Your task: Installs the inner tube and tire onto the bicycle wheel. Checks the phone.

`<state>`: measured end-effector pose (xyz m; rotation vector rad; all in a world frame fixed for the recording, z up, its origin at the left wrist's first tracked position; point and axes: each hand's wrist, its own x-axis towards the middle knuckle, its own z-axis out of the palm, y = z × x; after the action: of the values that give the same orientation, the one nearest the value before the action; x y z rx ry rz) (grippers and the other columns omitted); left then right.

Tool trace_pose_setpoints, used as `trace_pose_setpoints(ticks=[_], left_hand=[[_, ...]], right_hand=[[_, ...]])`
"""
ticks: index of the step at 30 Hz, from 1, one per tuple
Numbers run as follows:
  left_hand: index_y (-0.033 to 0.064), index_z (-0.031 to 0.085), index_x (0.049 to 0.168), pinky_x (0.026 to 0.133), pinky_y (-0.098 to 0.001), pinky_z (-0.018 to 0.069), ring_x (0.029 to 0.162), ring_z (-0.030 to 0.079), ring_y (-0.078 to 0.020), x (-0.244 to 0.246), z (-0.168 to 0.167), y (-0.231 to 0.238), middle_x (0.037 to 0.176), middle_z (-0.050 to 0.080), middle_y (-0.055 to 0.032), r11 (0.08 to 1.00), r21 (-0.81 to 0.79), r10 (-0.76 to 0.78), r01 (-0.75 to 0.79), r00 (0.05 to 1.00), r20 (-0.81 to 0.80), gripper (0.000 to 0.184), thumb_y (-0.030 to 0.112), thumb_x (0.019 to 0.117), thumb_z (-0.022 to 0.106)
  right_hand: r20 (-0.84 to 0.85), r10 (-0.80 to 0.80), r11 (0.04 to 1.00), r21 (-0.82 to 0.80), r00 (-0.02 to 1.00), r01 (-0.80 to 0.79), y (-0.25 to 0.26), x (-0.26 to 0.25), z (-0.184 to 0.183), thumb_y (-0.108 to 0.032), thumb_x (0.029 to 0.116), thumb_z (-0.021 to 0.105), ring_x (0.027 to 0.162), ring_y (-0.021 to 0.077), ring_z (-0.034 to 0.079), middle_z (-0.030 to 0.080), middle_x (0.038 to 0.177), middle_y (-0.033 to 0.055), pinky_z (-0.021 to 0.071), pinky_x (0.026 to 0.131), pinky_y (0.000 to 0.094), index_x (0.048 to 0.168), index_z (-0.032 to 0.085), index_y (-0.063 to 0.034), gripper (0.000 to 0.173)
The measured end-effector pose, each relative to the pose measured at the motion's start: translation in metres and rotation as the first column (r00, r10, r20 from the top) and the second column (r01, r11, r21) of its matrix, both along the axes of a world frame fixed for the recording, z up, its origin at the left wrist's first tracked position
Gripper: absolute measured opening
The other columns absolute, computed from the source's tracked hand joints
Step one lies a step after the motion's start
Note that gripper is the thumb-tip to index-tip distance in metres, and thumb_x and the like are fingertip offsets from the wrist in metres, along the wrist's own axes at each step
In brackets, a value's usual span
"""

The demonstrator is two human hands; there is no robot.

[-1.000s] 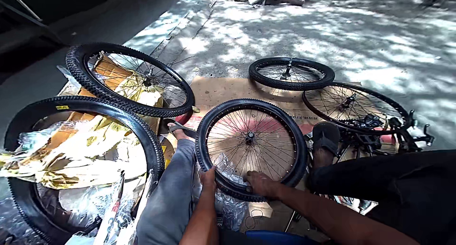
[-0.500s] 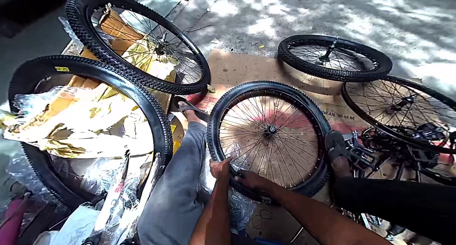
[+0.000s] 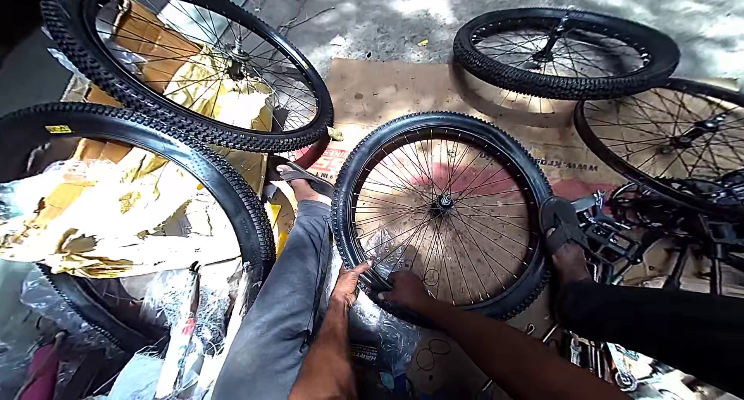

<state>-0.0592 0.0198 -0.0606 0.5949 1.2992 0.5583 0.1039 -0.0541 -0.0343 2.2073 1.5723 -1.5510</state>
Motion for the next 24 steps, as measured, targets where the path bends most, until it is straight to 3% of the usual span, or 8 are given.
trace_pose_setpoints(ticks=[3, 6, 8, 9, 11, 18, 21, 24], left_hand=[[0.0122, 0.046, 0.145, 0.087, -0.0479, 0.0573, 0.107, 0.067, -0.0281, -0.001, 0.005, 0.001, 0.125, 0.066, -0.0157, 1.0, -0.027, 0.004, -0.003, 1.0, 0.007, 0.071, 0.013, 0.084, 0.082], [0.0099, 0.045, 0.145, 0.087, -0.0475, 0.0576, 0.105, 0.067, -0.0277, 0.002, 0.017, 0.002, 0.124, 0.066, -0.0167, 1.0, -0.018, -0.017, 0.016, 1.0, -0.025, 0.067, 0.01, 0.0872, 0.079], [0.0093, 0.046, 0.144, 0.086, -0.0469, 0.0572, 0.104, 0.067, -0.027, 0.004, 0.027, 0.003, 0.123, 0.066, -0.0166, 0.999, -0.006, -0.038, 0.037, 0.998, -0.055, 0.066, 0.01, 0.0872, 0.079], [0.0095, 0.045, 0.144, 0.086, -0.0468, 0.057, 0.104, 0.067, -0.0269, 0.004, 0.03, 0.003, 0.123, 0.066, -0.0165, 0.999, -0.005, -0.048, 0.048, 0.997, -0.062, 0.066, 0.011, 0.0874, 0.079], [0.0105, 0.045, 0.144, 0.085, -0.0459, 0.0576, 0.102, 0.068, -0.0262, 0.003, 0.032, 0.001, 0.121, 0.067, -0.016, 0.998, -0.004, -0.064, 0.064, 0.996, -0.063, 0.066, 0.012, 0.0875, 0.079], [0.0075, 0.049, 0.139, 0.082, -0.0424, 0.0581, 0.099, 0.068, -0.0239, -0.008, 0.021, -0.01, 0.118, 0.068, -0.0143, 0.997, -0.049, -0.054, 0.056, 0.997, 0.056, 0.054, 0.005, 0.0902, 0.073], [0.0056, 0.053, 0.136, 0.083, -0.0425, 0.0587, 0.1, 0.07, -0.0244, -0.01, 0.009, -0.009, 0.117, 0.07, -0.0147, 0.996, -0.085, -0.029, 0.037, 0.995, 0.097, 0.049, 0.005, 0.0907, 0.073], [0.0098, 0.053, 0.139, 0.083, -0.0446, 0.0576, 0.103, 0.068, -0.0259, 0.003, 0.017, -0.014, 0.121, 0.069, -0.0145, 0.996, -0.08, 0.042, -0.047, 0.997, -0.061, 0.06, 0.015, 0.0864, 0.08]], right_hand=[[-0.014, 0.019, 1.0, -0.008, 1.0, -0.019, 0.001, 0.001, 0.003, -0.055, 0.0874, 0.074, 0.109, 0.0361, 0.066, 0.071, 0.109, 0.0186, 0.0513, 0.095, 0.0585, 0.107, 0.073, -0.0055, 0.054], [-0.227, 0.239, 0.969, 0.109, 0.944, -0.219, 0.004, 0.029, -0.001, -0.048, 0.0928, 0.074, 0.098, 0.0361, 0.067, 0.07, 0.102, 0.0213, 0.0511, 0.091, 0.0583, 0.113, 0.069, 0.001, 0.053], [-0.346, 0.405, 0.913, 0.106, 0.846, -0.393, 0.014, 0.049, 0.006, -0.032, 0.0977, 0.072, 0.107, 0.0365, 0.067, 0.069, 0.116, 0.0233, 0.05, 0.099, 0.0591, 0.132, 0.061, 0.0012, 0.049], [-0.343, 0.477, 0.875, 0.098, 0.809, -0.474, 0.019, 0.054, 0.011, -0.027, 0.0987, 0.071, 0.111, 0.038, 0.066, 0.068, 0.121, 0.0247, 0.0485, 0.101, 0.06, 0.138, 0.057, 0.0015, 0.051], [-0.261, 0.572, 0.815, 0.076, 0.778, -0.574, 0.023, 0.053, 0.017, -0.028, 0.0981, 0.071, 0.11, 0.0411, 0.066, 0.067, 0.119, 0.0263, 0.0482, 0.098, 0.063, 0.137, 0.057, 0.003, 0.051], [-0.02, 0.346, 0.932, 0.124, 0.938, -0.341, -0.024, 0.028, 0.013, -0.026, 0.0902, 0.07, 0.099, 0.0393, 0.068, 0.068, 0.105, 0.0204, 0.0537, 0.081, 0.061, 0.121, 0.061, -0.0047, 0.039], [-0.014, 0.309, 0.939, 0.166, 0.951, -0.302, -0.035, 0.025, 0.006, -0.024, 0.0929, 0.067, 0.113, 0.0402, 0.064, 0.065, 0.118, 0.0218, 0.0519, 0.092, 0.0603, 0.126, 0.06, -0.003, 0.04], [-0.084, 0.397, 0.914, 0.127, 0.914, -0.385, -0.028, 0.035, 0.0, -0.026, 0.0986, 0.063, 0.112, 0.04, 0.064, 0.064, 0.118, 0.0224, 0.0504, 0.095, 0.06, 0.127, 0.06, -0.0018, 0.037]])
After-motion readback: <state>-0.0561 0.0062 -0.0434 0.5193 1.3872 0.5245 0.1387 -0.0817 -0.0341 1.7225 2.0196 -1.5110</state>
